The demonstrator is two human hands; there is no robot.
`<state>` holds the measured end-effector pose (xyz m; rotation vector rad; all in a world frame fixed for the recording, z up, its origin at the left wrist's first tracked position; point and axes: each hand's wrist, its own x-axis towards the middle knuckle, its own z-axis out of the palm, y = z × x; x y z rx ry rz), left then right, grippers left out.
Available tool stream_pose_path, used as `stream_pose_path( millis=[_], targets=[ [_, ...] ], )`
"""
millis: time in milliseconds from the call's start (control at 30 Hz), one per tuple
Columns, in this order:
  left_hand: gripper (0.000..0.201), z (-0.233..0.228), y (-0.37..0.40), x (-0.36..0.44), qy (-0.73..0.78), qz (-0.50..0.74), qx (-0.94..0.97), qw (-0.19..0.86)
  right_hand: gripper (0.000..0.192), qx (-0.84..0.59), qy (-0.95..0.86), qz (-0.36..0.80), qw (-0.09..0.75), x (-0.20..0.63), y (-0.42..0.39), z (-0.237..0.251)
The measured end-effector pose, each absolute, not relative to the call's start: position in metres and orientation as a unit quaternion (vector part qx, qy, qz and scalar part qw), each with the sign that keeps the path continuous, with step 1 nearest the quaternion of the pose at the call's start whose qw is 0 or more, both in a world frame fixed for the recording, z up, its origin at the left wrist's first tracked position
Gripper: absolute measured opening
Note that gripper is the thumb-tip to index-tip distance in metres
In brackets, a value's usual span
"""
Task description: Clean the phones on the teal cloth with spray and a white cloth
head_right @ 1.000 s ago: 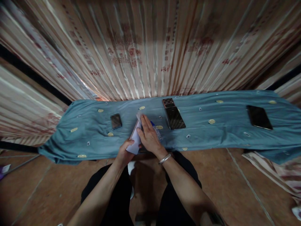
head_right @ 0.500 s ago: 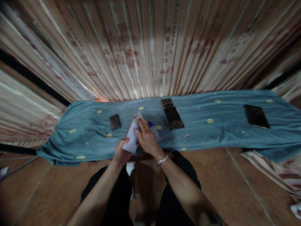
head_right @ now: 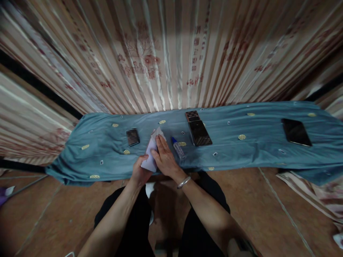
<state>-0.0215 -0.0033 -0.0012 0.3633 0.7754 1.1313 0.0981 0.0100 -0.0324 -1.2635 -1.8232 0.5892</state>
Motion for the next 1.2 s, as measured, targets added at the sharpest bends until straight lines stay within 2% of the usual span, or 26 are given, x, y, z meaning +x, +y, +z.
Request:
stream_pose_path(
  millis=[133,300,400,567,767,833,1033,1200],
  targets=[
    [0.023,-0.003,0.002,-0.027,0.366,0.538,0.146,0.746,0.061,-0.479,-0.755,0.219,0.391,0.09,-0.001,-0.031],
    [0.028,0.003,0.003,-0.025,0.357,0.578,0.13,0.722,0.061,-0.458,-0.798,0.162,0.357,0.086,-0.011,-0.024],
    [0.029,0.004,0.001,-0.02,0.356,0.578,0.127,0.723,0.061,-0.439,-0.801,0.16,0.375,0.087,-0.011,-0.02],
    [0.014,0.005,-0.003,-0.013,0.359,0.562,0.157,0.729,0.062,-0.437,-0.779,0.16,0.42,0.094,-0.001,-0.019],
    [0.01,0.005,-0.004,-0.011,0.354,0.548,0.173,0.738,0.064,-0.429,-0.786,0.16,0.415,0.101,0.006,-0.021],
    [0.014,0.003,-0.004,-0.01,0.357,0.543,0.185,0.737,0.061,-0.432,-0.782,0.165,0.418,0.103,0.009,-0.021],
    [0.044,-0.001,-0.009,-0.009,0.353,0.515,0.25,0.74,0.056,-0.46,-0.759,0.189,0.421,0.112,0.019,-0.021],
    [0.048,-0.004,-0.011,-0.012,0.362,0.503,0.281,0.733,0.055,-0.476,-0.733,0.227,0.43,0.113,0.022,-0.021]
  ],
)
